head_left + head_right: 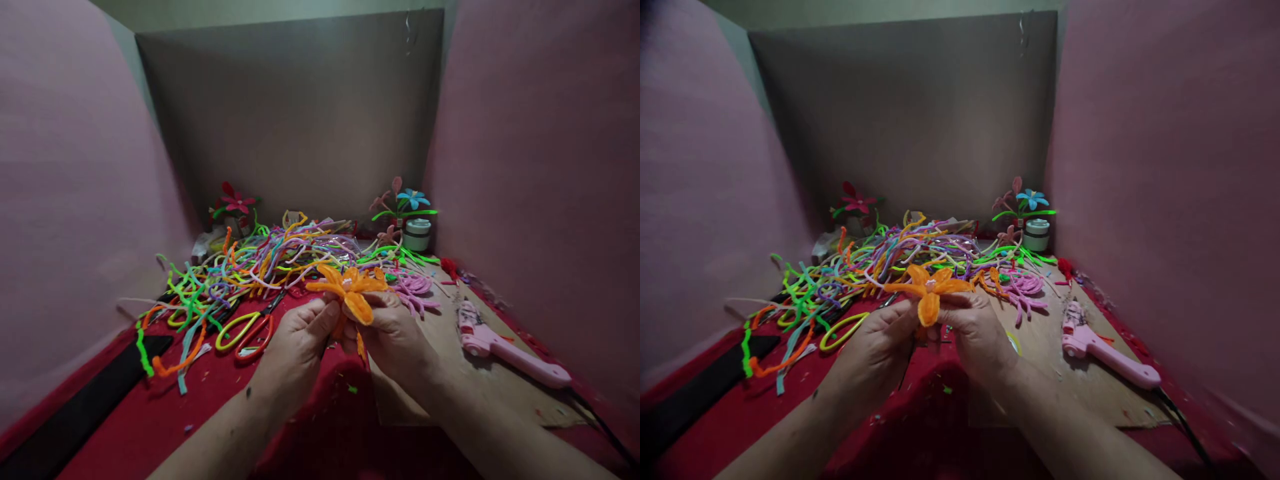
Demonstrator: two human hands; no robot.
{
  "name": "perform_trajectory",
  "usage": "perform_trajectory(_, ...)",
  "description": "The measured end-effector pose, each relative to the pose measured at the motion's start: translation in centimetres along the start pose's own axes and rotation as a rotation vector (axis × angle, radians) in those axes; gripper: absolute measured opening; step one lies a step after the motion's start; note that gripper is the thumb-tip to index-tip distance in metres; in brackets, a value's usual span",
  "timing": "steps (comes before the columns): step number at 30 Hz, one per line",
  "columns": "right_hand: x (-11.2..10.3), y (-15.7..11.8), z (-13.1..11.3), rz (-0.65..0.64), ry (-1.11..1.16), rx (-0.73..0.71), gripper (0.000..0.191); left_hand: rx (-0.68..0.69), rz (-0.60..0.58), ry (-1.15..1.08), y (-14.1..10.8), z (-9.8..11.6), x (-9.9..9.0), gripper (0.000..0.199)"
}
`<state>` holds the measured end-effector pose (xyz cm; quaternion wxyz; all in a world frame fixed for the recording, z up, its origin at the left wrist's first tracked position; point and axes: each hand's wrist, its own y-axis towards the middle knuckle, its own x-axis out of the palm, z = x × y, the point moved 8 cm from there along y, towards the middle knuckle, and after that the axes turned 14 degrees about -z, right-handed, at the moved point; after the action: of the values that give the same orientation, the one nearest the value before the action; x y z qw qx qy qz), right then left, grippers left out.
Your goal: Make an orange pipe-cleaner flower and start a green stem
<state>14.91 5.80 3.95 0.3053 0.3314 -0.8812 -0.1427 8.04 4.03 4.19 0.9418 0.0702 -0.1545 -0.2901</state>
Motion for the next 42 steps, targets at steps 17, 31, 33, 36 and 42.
perform_trajectory(17,-2.3,-0.6,-2.2,0.125,-0.515,0.209,0.017,0.071,0.211,-0.073,-0.1,0.0,-2.7,0.02)
perform_trajectory(31,-5.1,-7.6,-1.7,-0.116,-1.812,0.446,0.049,0.028,0.235,-0.107,0.2,-0.5,-4.9,0.02)
perform_trajectory(33,-5.2,-7.5,-2.5,-0.031,-1.703,0.415,0.055,0.004,0.238,-0.135,0.3,-0.9,-4.9,0.021)
perform_trajectory(36,-5.1,-7.2,-3.9,0.14,-1.373,0.354,0.064,-0.031,0.205,-0.196,0.4,-1.7,-4.5,0.025)
perform_trajectory(42,-4.0,-4.6,-3.6,0.197,-0.609,0.231,0.06,0.005,0.078,-0.29,0.4,-1.4,-3.1,0.024)
